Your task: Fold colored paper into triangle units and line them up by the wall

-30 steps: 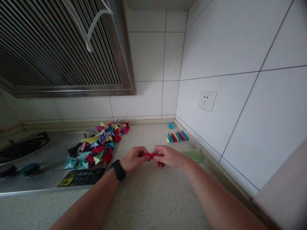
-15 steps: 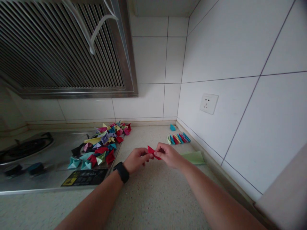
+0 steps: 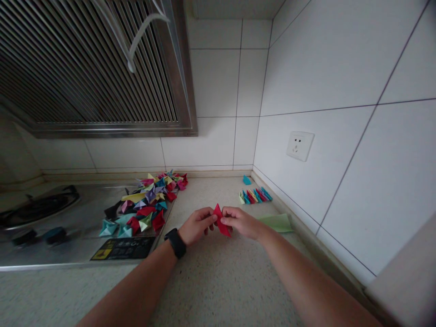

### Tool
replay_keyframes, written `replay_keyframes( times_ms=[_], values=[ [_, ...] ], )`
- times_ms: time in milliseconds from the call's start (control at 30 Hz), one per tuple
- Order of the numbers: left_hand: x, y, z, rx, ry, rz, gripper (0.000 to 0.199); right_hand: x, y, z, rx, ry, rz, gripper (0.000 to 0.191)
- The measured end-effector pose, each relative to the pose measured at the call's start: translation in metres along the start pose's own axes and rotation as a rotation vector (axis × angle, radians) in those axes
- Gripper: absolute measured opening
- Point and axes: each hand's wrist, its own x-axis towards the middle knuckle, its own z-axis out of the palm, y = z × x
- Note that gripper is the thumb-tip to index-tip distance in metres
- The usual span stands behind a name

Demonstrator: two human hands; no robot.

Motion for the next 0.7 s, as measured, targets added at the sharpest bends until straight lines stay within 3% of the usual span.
replay_keyframes(
  times_ms=[200, 400, 700],
  values=[
    [-0.0028, 0.001, 0.0049, 0.086, -0.069, -0.016, 0.037, 0.0015, 0.0054, 0.0008, -0.025, 0.087, -0.012, 0.025],
    [-0.0021, 0.0008, 0.0021, 0.027, -0.108, -0.002, 0.037, 0.0028, 0.0062, 0.0047, 0.025, 0.058, -0.021, 0.034],
    [-0.0043, 0.0062, 0.0031, -0.088, -0.145, 0.03, 0.033, 0.0009, 0.0044, 0.0091, 0.275, 0.011, 0.031, 0.029]
  ],
)
